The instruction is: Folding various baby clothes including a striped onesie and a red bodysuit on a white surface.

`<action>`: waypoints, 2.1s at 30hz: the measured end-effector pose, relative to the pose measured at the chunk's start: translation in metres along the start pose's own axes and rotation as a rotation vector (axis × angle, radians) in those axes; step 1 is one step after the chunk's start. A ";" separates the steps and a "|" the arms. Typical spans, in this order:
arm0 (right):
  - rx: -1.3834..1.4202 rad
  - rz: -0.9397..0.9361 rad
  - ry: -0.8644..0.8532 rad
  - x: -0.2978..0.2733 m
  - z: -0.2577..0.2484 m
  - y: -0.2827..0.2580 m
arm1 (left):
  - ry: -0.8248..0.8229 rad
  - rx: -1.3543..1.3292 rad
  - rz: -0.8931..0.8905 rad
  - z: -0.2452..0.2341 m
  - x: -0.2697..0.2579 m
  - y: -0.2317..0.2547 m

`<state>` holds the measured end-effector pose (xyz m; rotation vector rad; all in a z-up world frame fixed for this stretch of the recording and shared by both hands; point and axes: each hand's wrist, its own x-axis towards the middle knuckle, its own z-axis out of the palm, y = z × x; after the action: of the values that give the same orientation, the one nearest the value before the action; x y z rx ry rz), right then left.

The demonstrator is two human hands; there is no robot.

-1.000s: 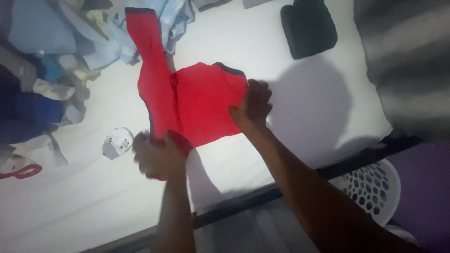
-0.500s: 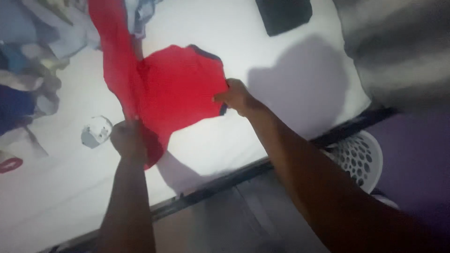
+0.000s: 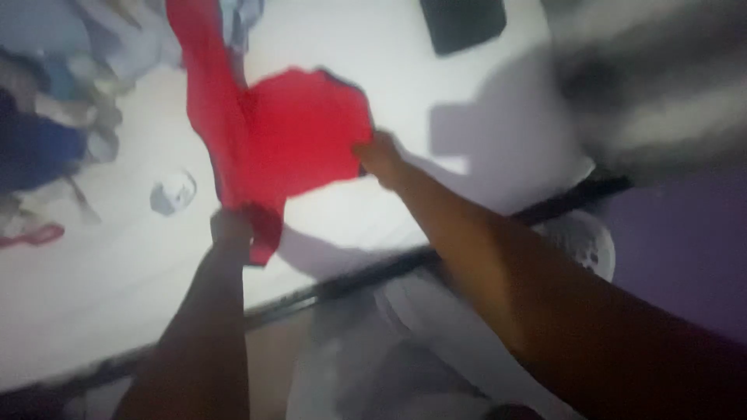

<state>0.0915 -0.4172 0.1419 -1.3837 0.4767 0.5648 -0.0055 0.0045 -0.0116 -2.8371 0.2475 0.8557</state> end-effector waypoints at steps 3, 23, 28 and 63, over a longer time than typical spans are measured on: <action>-0.082 0.095 0.135 -0.002 -0.003 -0.036 | 0.094 -0.315 -0.123 -0.030 0.006 0.014; -0.226 0.354 0.382 -0.046 0.027 -0.053 | -0.325 -0.572 0.162 -0.132 -0.075 0.029; -0.159 0.344 0.343 -0.039 0.021 -0.045 | -0.364 -0.660 -0.086 -0.230 -0.078 0.051; 0.619 0.212 0.643 -0.011 0.046 -0.065 | -0.165 -2.139 -0.527 -0.279 -0.009 0.041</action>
<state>0.1231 -0.3790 0.2055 -0.8904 1.2158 0.0949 0.1273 -0.0919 0.2184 -3.3964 -2.8542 1.6776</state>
